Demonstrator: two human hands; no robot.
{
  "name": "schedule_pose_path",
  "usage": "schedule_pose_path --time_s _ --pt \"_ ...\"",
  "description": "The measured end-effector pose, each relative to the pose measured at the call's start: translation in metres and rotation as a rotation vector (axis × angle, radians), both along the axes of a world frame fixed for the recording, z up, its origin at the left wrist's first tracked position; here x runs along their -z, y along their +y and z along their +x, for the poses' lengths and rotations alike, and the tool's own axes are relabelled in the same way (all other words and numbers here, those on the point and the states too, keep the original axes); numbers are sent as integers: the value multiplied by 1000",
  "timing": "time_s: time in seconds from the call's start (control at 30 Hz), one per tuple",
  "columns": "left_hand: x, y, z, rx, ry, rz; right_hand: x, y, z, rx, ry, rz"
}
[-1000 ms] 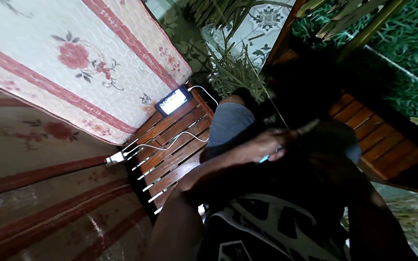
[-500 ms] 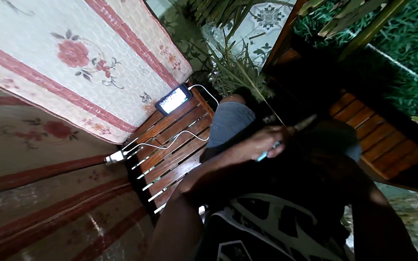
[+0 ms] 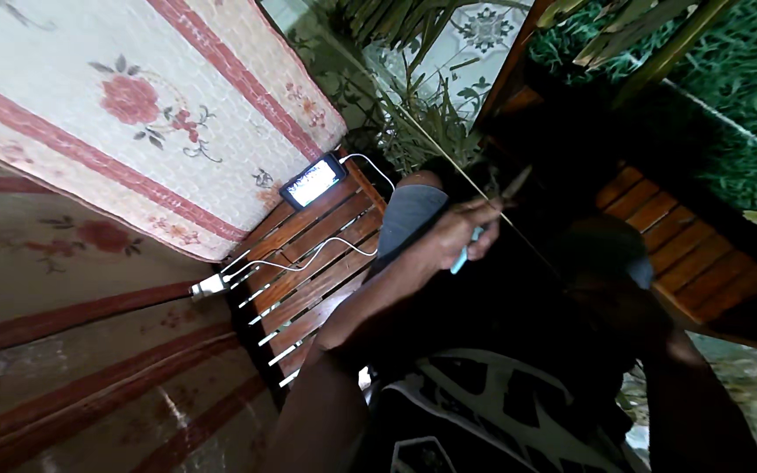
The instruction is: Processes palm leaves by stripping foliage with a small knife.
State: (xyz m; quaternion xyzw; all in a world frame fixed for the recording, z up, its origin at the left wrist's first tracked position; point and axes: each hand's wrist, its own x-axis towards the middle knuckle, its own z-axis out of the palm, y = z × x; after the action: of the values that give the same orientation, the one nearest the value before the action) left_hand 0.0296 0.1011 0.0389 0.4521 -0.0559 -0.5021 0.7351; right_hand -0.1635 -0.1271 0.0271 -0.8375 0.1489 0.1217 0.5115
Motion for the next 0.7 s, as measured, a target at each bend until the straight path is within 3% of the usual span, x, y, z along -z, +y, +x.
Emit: schedule_pose_path --time_s 0.1,0.2,0.27,0.43,0.5,0.7 --pt "6 -4 -4 -5 11 -19 6 4 -3 40 -54 87" --pt "3 -18 -35 193 -44 39 -17 17 11 -14 10 54" --pt "-5 -17 -35 219 -66 67 -17 15 13 -69 -13 46" --pt "-7 8 17 -116 -26 9 22 -10 -11 -47 -140 52" --pt "-2 9 20 -150 -4 -33 24 -10 -13 -30 -133 69" --pt "1 -25 -38 188 -32 30 -5 11 5 -11 7 -3"
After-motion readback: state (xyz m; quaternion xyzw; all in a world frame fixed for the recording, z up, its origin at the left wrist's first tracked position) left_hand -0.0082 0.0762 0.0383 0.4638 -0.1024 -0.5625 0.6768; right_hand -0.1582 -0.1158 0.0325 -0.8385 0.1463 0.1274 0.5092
